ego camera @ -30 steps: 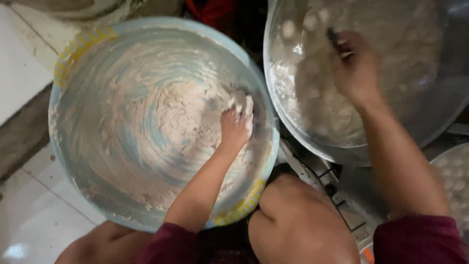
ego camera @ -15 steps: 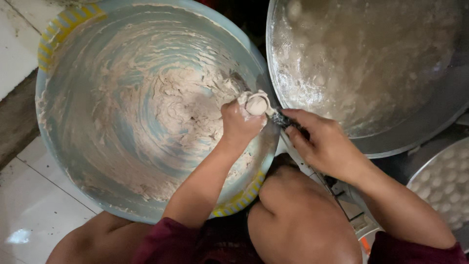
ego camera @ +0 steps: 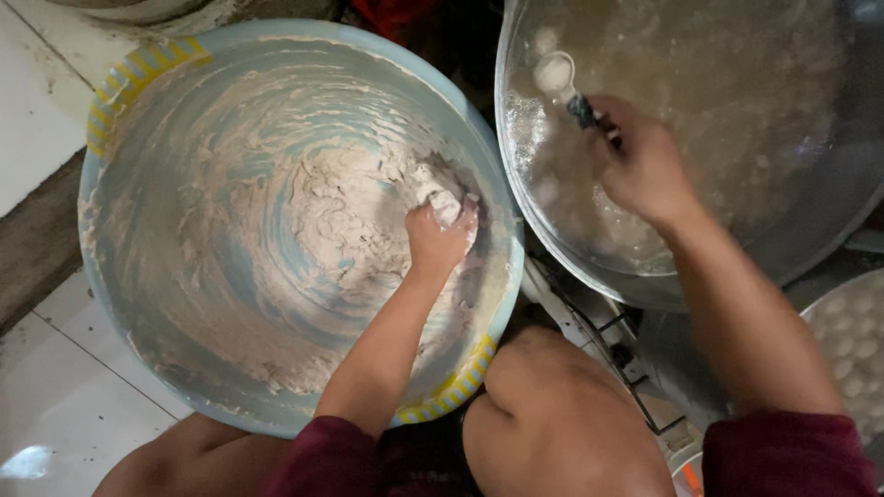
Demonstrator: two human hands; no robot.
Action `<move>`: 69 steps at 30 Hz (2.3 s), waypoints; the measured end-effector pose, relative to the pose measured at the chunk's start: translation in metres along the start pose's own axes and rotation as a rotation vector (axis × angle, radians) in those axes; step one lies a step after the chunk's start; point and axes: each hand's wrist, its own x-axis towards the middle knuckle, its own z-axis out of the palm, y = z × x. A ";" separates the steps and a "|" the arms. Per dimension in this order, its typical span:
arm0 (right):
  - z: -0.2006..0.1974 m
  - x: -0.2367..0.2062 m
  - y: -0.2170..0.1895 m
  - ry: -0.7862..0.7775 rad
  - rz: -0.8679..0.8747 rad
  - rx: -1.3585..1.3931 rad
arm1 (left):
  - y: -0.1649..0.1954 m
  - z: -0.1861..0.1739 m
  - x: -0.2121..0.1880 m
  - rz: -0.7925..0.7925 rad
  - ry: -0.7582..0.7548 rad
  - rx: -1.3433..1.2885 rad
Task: The person sits on the floor beside a large basin of dough and a pan of hot water. They scoop portions of dough with a spoon, shape the portion against the basin edge by hand, and drop the dough ball into the water, repeating the cycle continuously while trays of formed dough balls sit nearby.
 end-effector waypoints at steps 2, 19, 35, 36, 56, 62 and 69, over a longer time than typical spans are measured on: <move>-0.002 0.006 0.003 0.068 -0.117 -0.068 | 0.009 0.002 -0.002 0.371 0.084 0.138; 0.009 -0.075 -0.072 -0.299 -0.063 0.063 | 0.040 0.009 -0.017 0.434 -0.018 0.174; 0.011 0.031 0.019 0.156 -0.235 -0.012 | -0.037 0.004 -0.002 0.362 0.038 0.121; 0.009 0.034 0.023 0.170 -0.261 -0.013 | -0.034 0.008 -0.001 0.440 0.052 0.135; 0.009 -0.079 -0.070 -0.333 -0.041 0.120 | 0.046 0.006 -0.026 0.506 0.041 0.165; 0.005 -0.061 -0.044 -0.488 0.320 0.363 | 0.046 -0.003 -0.015 0.208 0.001 0.675; 0.015 -0.007 0.014 0.103 -0.032 0.170 | -0.044 -0.076 -0.003 -0.146 0.334 0.424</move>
